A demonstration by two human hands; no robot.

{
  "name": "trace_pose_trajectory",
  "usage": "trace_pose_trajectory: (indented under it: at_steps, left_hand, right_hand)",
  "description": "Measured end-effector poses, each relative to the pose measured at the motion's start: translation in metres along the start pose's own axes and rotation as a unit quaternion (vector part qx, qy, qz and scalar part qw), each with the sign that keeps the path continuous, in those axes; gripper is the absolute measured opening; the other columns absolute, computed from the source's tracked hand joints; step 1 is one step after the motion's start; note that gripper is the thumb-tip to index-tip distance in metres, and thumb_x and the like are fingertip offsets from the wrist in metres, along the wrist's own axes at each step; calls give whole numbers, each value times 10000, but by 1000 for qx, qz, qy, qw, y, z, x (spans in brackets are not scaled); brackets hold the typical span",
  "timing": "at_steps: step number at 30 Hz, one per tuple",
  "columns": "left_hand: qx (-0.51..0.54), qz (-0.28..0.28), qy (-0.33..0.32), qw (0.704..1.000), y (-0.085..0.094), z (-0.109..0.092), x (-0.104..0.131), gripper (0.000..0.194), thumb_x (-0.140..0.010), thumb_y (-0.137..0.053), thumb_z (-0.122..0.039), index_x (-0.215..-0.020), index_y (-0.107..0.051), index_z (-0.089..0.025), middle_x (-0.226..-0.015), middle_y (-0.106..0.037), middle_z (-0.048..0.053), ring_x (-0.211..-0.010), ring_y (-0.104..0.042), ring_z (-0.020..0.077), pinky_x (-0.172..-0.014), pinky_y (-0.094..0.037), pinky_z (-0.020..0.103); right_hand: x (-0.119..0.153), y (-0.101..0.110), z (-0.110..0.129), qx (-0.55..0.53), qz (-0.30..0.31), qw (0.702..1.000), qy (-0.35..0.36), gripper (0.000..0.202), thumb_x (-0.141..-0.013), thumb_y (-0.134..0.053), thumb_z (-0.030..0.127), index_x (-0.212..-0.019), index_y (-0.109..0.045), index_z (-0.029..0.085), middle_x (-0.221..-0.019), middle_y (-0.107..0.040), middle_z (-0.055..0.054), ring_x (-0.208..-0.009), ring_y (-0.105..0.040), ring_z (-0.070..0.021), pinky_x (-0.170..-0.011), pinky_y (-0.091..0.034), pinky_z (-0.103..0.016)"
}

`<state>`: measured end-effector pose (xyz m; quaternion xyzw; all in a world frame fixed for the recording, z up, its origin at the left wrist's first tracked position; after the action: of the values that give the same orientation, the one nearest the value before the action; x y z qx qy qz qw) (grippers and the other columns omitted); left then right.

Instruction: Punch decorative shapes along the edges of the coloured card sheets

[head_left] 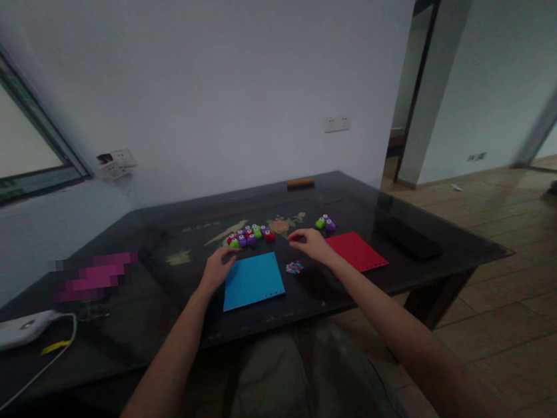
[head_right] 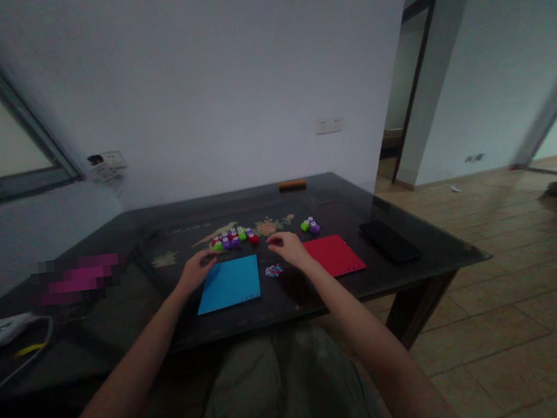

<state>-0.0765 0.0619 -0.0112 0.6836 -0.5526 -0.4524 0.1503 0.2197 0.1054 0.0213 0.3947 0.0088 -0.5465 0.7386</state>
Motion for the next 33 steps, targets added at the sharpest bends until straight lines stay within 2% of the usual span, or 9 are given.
trace_pose_trajectory:
  at_steps: [4,8,11,14,20,25,33]
  left_hand:
    - [1,44,16,999,0,6,2,361,-747,-551,-425,-967,-668,-163,-1025,-653,108,-962,-598,261,-852,-472,401]
    - [-11,100,18,995,-1,2,3,482,-711,-600,-505,-1054,-650,-171,-1069,-632,120,-996,-578,274,-871,-457,404]
    - [-43,129,16,991,-2,2,4,569,-666,-654,-517,-1113,-634,-166,-1091,-616,129,-1065,-536,293,-919,-421,414]
    - [-66,138,26,988,-3,5,4,594,-638,-688,-502,-1130,-635,-172,-1108,-595,130,-1090,-514,293,-954,-387,423]
    - [-47,126,18,991,-3,6,6,557,-634,-685,-516,-1093,-659,-201,-1082,-581,118,-1049,-527,276,-951,-382,437]
    - [-48,119,12,992,-1,2,6,565,-629,-694,-500,-1104,-655,-195,-1040,-588,119,-1042,-526,289,-933,-399,442]
    - [-46,107,-15,993,1,-3,6,529,-625,-705,-475,-1066,-660,-185,-1087,-596,127,-1064,-523,305,-946,-395,446]
  right_hand:
    - [-28,-52,6,33,123,992,-5,270,-709,-694,228,-967,-679,148,-950,-687,-85,-872,-628,-193,-784,-461,-287]
    - [-32,-75,8,119,162,980,1,452,-661,-745,358,-1047,-656,139,-1060,-628,-126,-997,-571,-241,-856,-434,-327]
    - [-27,-80,9,174,159,972,7,579,-605,-763,463,-1081,-645,155,-1104,-574,-135,-1067,-503,-279,-888,-410,-369]
    - [-23,-82,9,186,163,969,13,609,-597,-758,496,-1098,-637,172,-1119,-546,-129,-1079,-470,-283,-904,-392,-395]
    - [-23,-84,5,169,157,973,9,624,-595,-760,494,-1114,-634,170,-1116,-520,-136,-1070,-452,-299,-897,-390,-431]
    - [-23,-84,4,149,149,977,16,588,-593,-771,468,-1089,-647,178,-1084,-513,-123,-1051,-462,-282,-887,-395,-413]
    - [-23,-82,4,140,150,978,21,550,-608,-769,441,-1067,-649,163,-1068,-530,-122,-1047,-469,-264,-887,-392,-389]
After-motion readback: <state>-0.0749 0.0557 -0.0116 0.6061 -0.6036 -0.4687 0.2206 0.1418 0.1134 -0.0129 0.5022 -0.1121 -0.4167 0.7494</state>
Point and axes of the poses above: each hand's wrist, its own x-axis away from the middle knuckle, its own y-axis out of the back of the hand, z = x × y, the point moved 3 cm from there along -x, towards the middle knuckle
